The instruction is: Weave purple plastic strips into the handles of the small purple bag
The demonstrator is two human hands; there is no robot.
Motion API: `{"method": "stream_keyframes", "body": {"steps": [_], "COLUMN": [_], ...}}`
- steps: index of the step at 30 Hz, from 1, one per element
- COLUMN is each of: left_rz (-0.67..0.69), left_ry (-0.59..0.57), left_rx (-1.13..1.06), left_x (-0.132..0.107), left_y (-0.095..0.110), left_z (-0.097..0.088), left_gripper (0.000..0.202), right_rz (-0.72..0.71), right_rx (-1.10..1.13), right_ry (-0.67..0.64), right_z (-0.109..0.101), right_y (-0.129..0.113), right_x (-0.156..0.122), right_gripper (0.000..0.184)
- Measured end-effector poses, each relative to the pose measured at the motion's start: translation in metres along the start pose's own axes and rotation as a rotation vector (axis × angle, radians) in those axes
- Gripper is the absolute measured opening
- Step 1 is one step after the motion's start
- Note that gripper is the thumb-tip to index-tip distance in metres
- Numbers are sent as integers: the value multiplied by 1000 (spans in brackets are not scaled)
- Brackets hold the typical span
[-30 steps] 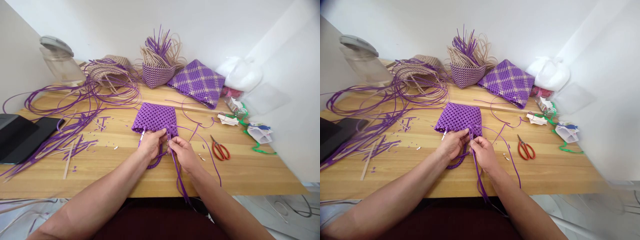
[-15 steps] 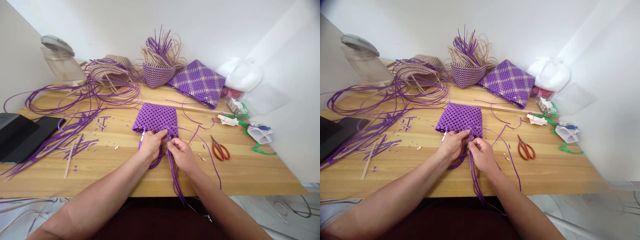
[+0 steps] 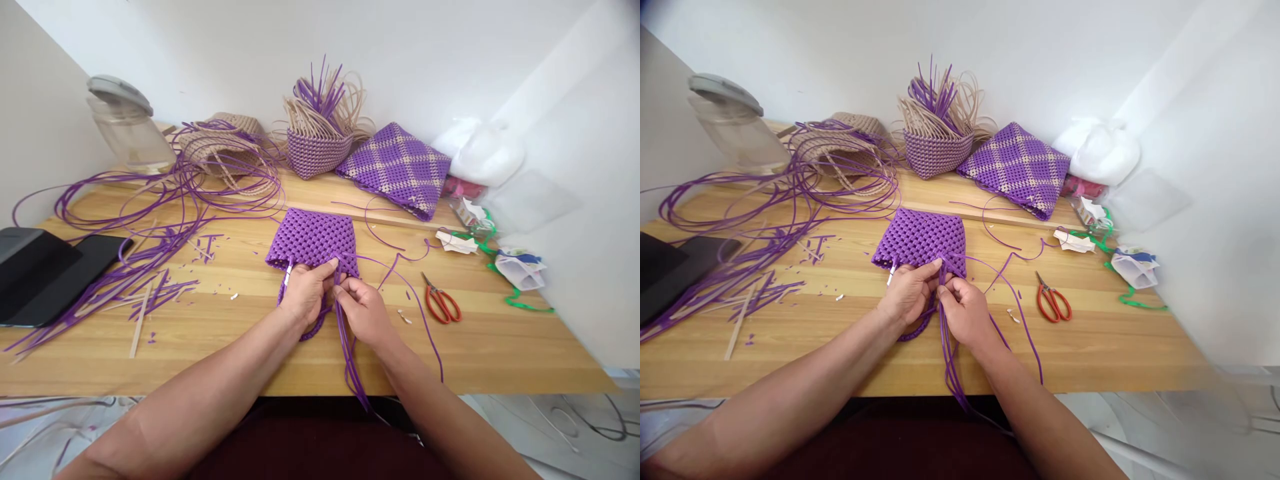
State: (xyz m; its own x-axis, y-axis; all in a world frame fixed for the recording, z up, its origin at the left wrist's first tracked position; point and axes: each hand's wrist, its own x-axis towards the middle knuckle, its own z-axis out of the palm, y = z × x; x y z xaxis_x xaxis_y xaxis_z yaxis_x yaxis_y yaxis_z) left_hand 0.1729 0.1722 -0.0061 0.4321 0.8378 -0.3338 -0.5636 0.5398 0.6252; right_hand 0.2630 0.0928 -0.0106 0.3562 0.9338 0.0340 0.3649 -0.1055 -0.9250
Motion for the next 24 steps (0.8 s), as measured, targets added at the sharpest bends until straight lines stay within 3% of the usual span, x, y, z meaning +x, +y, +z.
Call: {"method": "stream_keyframes", "body": {"steps": [8,12,15,18,21,24], "left_rz": [-12,-2,30,82,103,113], "left_ry": [-63,-36,-44,-77,-87,-71], "left_rx": [34,59,81,93,101,115], "left_x": [-1,2,5,7,7,10], "left_y": [-4,-6,-8,-8,-9,-10], "left_z": [-3,-4,-6,-7,-8,-10], "left_gripper": [29,28,27,26,25,22], "right_rz": [-18,-112,-190,-224,-200,-59], "right_rx": [-87,-376,-540,-636,-666,-427], "right_ry": [0,-44,73,229,64,-149], "right_z": [0,-11,-25,-41,-50,-50], "right_y": [3,-15,-29,-33,-28,-26], "right_x": [-3,-17,-28,-31,-31,-35], "right_gripper": [28,36,22,28,19,32]}}
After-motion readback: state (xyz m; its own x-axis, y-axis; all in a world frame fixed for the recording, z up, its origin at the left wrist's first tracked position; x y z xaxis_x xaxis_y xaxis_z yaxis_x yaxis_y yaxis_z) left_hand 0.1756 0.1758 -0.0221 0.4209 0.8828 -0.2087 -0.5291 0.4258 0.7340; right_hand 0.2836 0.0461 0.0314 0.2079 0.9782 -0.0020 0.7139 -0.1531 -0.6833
